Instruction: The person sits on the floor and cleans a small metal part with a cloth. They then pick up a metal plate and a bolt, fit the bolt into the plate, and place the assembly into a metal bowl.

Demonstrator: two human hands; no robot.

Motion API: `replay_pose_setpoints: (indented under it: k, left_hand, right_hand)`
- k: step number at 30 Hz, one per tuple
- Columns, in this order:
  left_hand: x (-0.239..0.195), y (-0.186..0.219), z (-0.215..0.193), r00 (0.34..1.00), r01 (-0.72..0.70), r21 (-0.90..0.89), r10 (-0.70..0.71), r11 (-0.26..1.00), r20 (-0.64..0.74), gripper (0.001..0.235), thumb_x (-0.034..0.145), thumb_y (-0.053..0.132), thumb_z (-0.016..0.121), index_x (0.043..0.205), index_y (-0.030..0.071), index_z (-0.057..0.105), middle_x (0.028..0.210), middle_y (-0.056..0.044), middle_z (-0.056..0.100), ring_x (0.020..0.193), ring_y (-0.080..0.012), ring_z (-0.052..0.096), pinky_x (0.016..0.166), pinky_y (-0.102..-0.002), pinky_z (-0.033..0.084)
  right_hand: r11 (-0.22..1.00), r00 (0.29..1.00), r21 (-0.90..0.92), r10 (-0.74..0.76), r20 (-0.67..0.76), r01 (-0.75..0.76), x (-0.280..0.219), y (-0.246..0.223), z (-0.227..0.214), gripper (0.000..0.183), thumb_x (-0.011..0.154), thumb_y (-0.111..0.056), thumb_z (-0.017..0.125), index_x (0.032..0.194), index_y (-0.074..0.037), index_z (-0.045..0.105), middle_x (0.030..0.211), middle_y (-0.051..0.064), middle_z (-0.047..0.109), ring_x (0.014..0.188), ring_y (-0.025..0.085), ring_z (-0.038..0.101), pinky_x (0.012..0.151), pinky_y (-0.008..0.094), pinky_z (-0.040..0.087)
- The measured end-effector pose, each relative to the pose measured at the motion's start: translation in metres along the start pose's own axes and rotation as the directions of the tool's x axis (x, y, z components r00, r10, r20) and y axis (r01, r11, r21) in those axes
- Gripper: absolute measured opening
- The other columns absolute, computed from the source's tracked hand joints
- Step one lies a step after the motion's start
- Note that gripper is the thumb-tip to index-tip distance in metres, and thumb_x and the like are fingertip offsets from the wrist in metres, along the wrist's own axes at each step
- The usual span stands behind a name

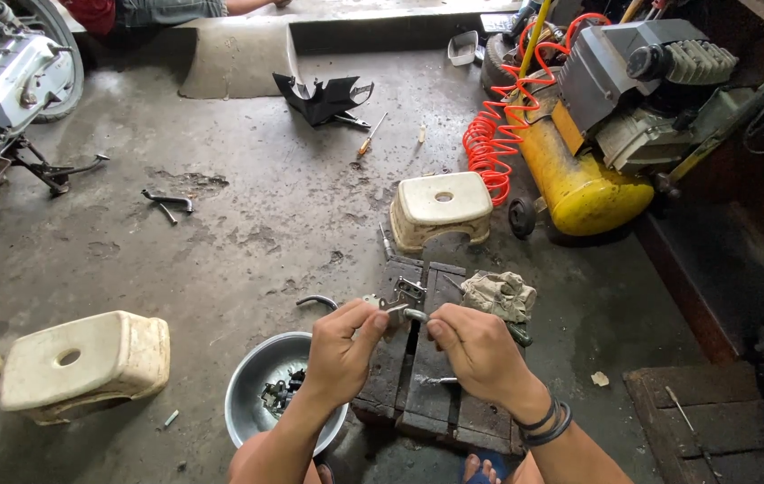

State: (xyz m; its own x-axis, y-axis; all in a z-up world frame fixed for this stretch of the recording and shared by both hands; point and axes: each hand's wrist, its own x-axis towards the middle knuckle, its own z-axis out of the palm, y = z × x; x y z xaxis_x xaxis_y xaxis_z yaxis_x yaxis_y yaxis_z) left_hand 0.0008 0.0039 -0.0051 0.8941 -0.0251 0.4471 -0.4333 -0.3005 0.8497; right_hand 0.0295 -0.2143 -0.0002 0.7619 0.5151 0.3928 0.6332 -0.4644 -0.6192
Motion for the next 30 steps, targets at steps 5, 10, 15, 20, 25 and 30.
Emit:
replay_pose_setpoints:
  k: [5, 10, 15, 20, 25, 30]
  left_hand:
    - [0.001, 0.012, -0.002, 0.998, -0.051, -0.02, 0.052, 0.998, 0.028, 0.037, 0.097, 0.041, 0.063, 0.104, 0.006, 0.07, 0.089, -0.006, 0.069, 0.08, -0.0171, 0.068, 0.072, -0.029, 0.058]
    - [0.001, 0.012, 0.002, 0.995, -0.097, 0.07, 0.098, 0.993, -0.008, 0.049, 0.083, 0.033, 0.083, 0.12, 0.012, 0.058, 0.103, -0.008, 0.07, 0.088, -0.0175, 0.075, 0.082, -0.031, 0.064]
    - [0.0, 0.016, -0.002, 0.998, -0.06, -0.061, 0.061, 0.996, 0.016, 0.073, 0.081, 0.025, 0.086, 0.143, 0.015, 0.05, 0.132, -0.01, 0.07, 0.108, -0.0201, 0.074, 0.097, -0.034, 0.061]
    - [0.001, 0.022, -0.003, 0.998, 0.05, -0.158, -0.042, 0.986, 0.053, 0.047, 0.082, 0.011, 0.084, 0.125, 0.011, 0.067, 0.113, -0.008, 0.078, 0.107, -0.0165, 0.074, 0.091, -0.03, 0.062]
    - [0.001, 0.022, -0.004, 0.999, 0.035, -0.16, -0.033, 0.986, 0.015, 0.047, 0.083, 0.011, 0.082, 0.127, 0.008, 0.065, 0.114, -0.01, 0.078, 0.108, -0.0188, 0.074, 0.093, -0.032, 0.06]
    - [0.0, 0.024, -0.005, 0.995, 0.099, -0.18, -0.093, 0.979, 0.04, 0.05, 0.086, 0.017, 0.08, 0.132, 0.012, 0.061, 0.113, -0.007, 0.078, 0.111, -0.0181, 0.074, 0.093, -0.033, 0.056]
  right_hand:
    - [0.965, 0.992, 0.227, 0.123, 0.04, -0.129, 0.002, -0.002, -0.005, 0.048, 0.108, -0.039, 0.036, 0.075, -0.011, 0.058, 0.065, 0.002, 0.058, 0.055, 0.016, 0.055, 0.053, 0.03, 0.044]
    - [0.871, 0.972, 0.435, 0.226, 0.058, -0.228, 0.003, -0.002, -0.005, 0.049, 0.107, -0.038, 0.038, 0.075, -0.008, 0.06, 0.067, 0.004, 0.059, 0.059, 0.016, 0.064, 0.057, 0.029, 0.054]
    - [0.844, 0.964, 0.466, 0.251, 0.09, -0.264, 0.002, 0.0, -0.001, 0.053, 0.106, -0.044, 0.038, 0.072, -0.007, 0.058, 0.064, 0.005, 0.059, 0.055, 0.016, 0.063, 0.055, 0.03, 0.054]
    - [0.858, 0.974, 0.464, 0.214, 0.071, -0.222, 0.001, 0.006, 0.006, 0.055, 0.106, -0.044, 0.037, 0.068, -0.008, 0.055, 0.06, 0.005, 0.057, 0.053, 0.017, 0.061, 0.053, 0.03, 0.052]
    - [0.854, 0.959, 0.465, 0.28, -0.035, -0.233, 0.001, 0.013, 0.003, 0.059, 0.104, -0.052, 0.035, 0.086, -0.006, 0.068, 0.066, 0.006, 0.066, 0.059, 0.015, 0.064, 0.059, 0.029, 0.053]
    - [0.898, 0.983, 0.436, 0.123, -0.14, -0.05, 0.001, 0.012, 0.0, 0.05, 0.102, -0.051, 0.046, 0.114, -0.005, 0.062, 0.071, 0.002, 0.06, 0.062, 0.013, 0.061, 0.058, 0.027, 0.056]
